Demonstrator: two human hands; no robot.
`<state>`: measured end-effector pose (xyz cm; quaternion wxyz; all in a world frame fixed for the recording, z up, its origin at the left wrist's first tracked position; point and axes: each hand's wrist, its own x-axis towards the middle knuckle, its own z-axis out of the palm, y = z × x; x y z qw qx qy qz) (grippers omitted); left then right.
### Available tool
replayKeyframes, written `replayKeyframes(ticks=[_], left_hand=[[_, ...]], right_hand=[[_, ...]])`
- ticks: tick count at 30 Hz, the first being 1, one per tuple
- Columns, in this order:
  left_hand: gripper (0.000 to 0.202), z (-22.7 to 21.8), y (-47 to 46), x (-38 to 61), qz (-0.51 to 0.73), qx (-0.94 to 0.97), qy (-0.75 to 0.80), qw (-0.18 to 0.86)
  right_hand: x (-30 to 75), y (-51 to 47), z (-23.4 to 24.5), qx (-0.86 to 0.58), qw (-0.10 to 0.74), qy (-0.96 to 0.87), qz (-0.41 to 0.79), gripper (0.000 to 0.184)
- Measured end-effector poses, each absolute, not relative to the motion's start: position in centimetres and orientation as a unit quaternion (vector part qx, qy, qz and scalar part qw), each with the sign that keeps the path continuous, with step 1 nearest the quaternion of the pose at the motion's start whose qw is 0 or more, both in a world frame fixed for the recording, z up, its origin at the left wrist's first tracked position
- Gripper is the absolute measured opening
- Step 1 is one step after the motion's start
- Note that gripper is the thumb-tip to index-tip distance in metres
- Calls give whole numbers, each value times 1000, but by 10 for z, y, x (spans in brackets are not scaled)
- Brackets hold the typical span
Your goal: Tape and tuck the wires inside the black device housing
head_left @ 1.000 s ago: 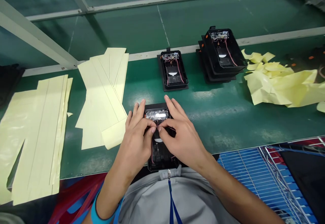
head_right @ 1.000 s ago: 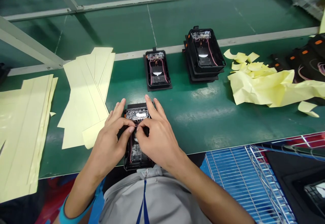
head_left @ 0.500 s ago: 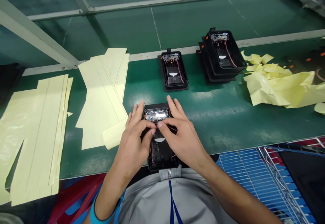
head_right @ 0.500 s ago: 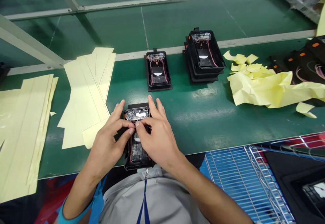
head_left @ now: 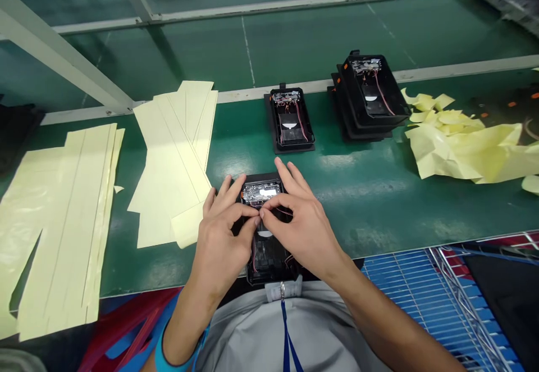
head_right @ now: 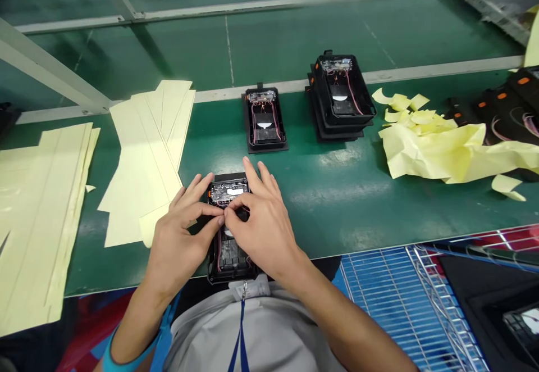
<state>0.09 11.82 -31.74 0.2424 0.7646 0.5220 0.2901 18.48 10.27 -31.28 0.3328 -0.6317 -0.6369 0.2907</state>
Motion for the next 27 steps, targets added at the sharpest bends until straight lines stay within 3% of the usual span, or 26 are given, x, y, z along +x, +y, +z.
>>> replayKeyframes(ticks=[2,6,8,12,17,27], left_hand=[[11,-317,119,3,304,751,528,252],[52,-314,122,7,322,743,529,255],[59,-314,125,7,320,748,522,256],[48,-314,129,7,321,760,506,252],[50,-317,134,8,311,779,501,212],[40,-321,134,13,288,799,504,158]], right_hand=[[188,104,-315,-616,327,-662,274,19],[195,107,-318,-573,318,-718,235,17],[199,109,-319,-547,309,-749,209,18],[207,113,-318,-497,282,-805,159,15],[211,115,-317,-471,262,-836,106,14],[205,119,-320,-452,306,-835,69,17]])
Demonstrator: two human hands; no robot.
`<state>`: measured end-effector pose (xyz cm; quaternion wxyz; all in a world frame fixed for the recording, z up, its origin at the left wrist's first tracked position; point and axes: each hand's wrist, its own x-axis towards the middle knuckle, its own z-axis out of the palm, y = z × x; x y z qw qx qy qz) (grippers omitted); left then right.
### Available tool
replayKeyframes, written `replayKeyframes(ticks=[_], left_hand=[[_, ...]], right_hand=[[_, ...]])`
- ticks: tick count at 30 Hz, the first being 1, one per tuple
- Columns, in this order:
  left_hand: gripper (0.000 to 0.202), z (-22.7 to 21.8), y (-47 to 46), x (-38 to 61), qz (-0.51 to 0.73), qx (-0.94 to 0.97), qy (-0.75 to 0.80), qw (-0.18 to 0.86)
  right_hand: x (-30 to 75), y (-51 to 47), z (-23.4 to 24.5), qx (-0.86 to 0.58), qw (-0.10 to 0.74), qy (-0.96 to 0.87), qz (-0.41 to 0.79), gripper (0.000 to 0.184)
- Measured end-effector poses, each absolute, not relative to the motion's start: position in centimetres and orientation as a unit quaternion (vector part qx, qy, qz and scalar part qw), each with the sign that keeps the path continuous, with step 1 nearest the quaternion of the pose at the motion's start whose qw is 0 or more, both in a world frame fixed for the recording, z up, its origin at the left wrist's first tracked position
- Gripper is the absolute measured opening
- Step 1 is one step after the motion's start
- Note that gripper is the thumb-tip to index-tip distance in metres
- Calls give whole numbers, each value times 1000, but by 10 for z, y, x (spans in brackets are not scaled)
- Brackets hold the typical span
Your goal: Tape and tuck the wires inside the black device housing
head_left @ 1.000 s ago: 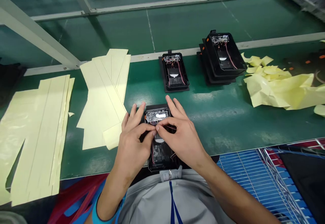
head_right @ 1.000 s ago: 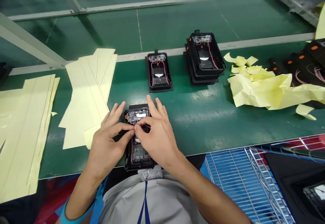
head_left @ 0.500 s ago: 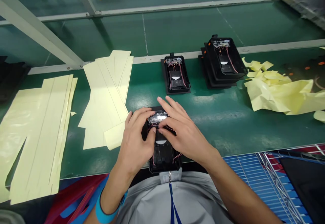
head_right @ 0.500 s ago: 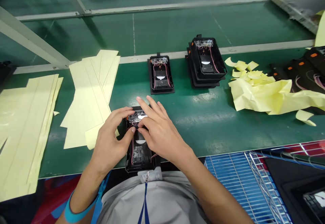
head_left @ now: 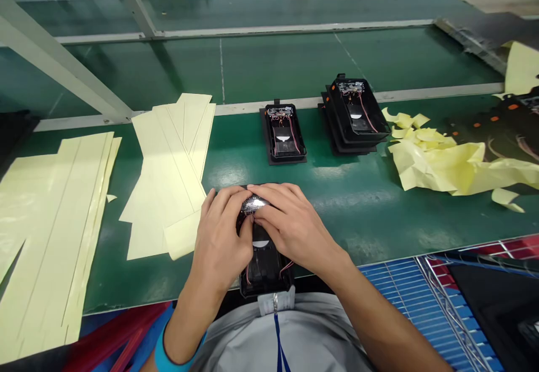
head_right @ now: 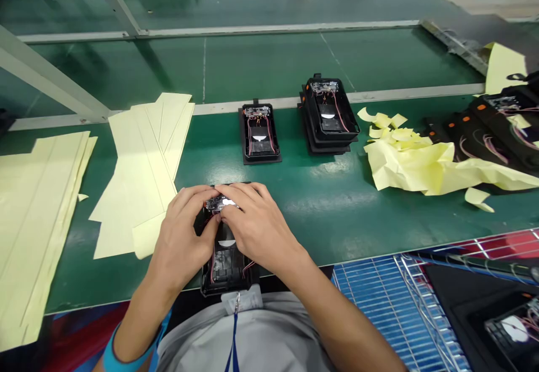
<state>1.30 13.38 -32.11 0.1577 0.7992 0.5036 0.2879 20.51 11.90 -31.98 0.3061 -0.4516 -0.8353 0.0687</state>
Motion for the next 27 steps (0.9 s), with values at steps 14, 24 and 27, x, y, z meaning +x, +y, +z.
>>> replayKeyframes(ticks=[14,24,27], left_hand=[[31,-327,129,11,295,796,505,157],[16,-326,126,13,286,799,505,157],[18,-326,126,14,283,800,506,152]], right_hand=[[207,116,-313,-445,277,-848,74,15],[208,116,-312,-445,281,-846,83,16],[207,116,-313,-443,282,-847,85,16]])
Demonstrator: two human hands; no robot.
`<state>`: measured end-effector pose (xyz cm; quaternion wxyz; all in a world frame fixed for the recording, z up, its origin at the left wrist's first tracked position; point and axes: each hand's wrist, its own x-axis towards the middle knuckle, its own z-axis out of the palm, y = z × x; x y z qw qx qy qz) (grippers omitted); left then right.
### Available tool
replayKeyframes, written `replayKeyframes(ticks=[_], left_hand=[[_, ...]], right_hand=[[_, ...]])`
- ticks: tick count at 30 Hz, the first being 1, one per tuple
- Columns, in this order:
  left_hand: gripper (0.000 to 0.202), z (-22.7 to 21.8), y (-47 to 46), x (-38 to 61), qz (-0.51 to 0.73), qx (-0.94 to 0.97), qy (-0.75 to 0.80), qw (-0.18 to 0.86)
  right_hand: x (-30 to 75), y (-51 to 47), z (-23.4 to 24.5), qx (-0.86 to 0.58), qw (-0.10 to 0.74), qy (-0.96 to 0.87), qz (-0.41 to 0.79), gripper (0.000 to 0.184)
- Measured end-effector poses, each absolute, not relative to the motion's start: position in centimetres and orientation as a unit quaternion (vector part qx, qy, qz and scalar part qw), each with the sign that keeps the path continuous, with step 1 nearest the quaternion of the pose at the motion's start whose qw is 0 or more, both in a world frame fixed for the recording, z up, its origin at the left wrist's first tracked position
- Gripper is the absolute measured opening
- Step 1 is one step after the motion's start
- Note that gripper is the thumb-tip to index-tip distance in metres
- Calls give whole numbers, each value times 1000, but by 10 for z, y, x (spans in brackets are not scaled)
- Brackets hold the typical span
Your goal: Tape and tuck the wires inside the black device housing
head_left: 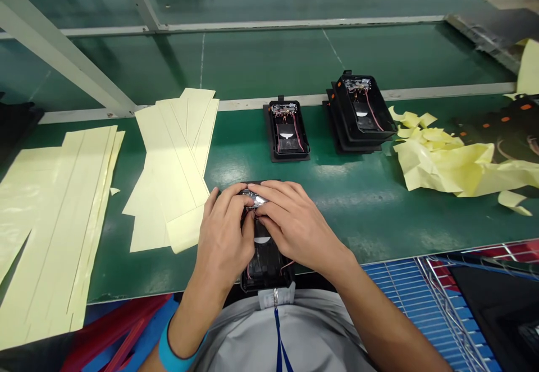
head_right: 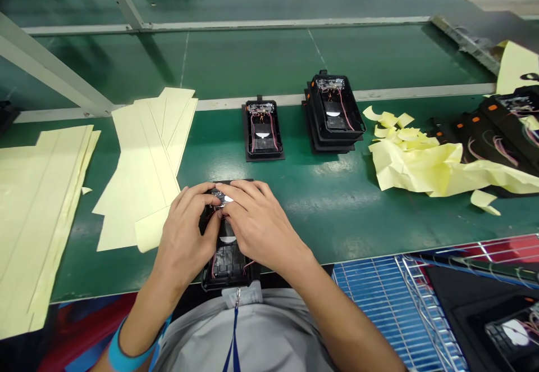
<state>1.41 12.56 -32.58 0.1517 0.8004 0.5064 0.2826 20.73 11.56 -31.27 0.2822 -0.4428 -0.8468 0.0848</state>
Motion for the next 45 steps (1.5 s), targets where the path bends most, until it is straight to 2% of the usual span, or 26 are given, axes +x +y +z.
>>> replayKeyframes(ticks=[10,14,23,45], left_hand=[[25,-321,126,11,309,776,508,210],[37,-318,123,8,297,784,500,219],[50,-323,122,14,309,781,506,196],[48,-330,123,20,351,750,517,217]], right_hand=[[204,115,-321,-451,336,-819,112,17],[203,115,-322,-453,340,-818,100,16],[203,115,-321,-458,325,-823,90,16],[200,120,-322,-465,305,-830,35,7]])
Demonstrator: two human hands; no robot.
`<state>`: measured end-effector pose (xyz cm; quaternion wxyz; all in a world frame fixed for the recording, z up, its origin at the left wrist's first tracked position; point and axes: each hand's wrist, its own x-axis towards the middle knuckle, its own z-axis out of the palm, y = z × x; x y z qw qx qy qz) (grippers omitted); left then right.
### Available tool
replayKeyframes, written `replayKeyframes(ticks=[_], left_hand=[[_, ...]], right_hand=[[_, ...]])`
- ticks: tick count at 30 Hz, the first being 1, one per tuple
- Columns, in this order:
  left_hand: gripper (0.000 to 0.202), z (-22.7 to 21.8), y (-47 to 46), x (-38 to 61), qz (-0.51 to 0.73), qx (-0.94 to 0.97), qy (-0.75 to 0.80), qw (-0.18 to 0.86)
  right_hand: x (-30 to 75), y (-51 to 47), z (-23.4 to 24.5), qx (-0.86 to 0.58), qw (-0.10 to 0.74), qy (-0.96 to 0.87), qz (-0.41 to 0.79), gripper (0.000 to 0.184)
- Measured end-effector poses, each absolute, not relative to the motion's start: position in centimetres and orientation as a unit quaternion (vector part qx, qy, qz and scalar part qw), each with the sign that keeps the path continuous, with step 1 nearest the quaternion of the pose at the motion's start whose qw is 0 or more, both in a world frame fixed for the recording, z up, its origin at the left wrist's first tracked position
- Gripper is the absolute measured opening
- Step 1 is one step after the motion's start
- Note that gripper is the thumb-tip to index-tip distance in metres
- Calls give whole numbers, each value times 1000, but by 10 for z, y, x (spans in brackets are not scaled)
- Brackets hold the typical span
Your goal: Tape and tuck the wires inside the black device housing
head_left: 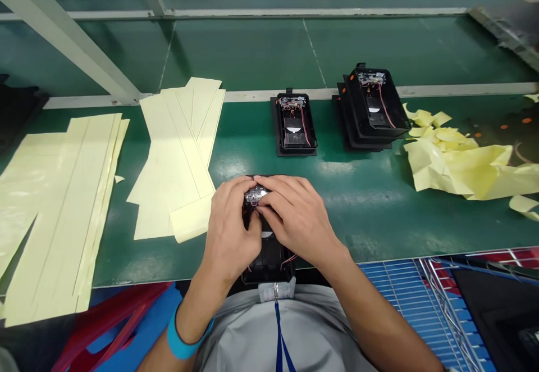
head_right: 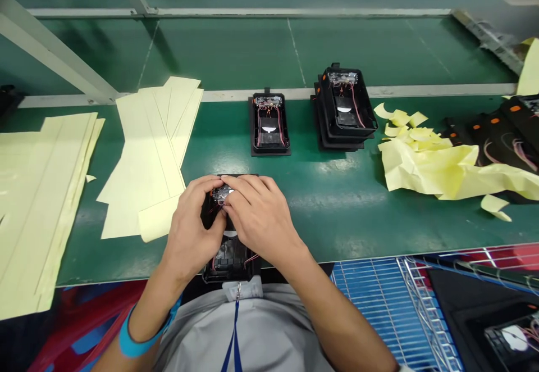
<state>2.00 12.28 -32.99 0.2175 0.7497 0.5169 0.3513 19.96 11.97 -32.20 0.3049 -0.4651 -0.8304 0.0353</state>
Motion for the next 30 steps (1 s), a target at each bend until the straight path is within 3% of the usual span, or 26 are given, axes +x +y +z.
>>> replayKeyframes(ticks=[15,20,30], left_hand=[[49,-331,123,23,356,736,528,229],[52,-333,123,22,368,731,524,236],[40,-337,122,21,381,731,514,236]], right_hand=[[199,118,-321,-473,318,-818,76,5],[191,114,-318,-508,366,-767,142,3],[169,114,-317,-586,390,-700,120,17]])
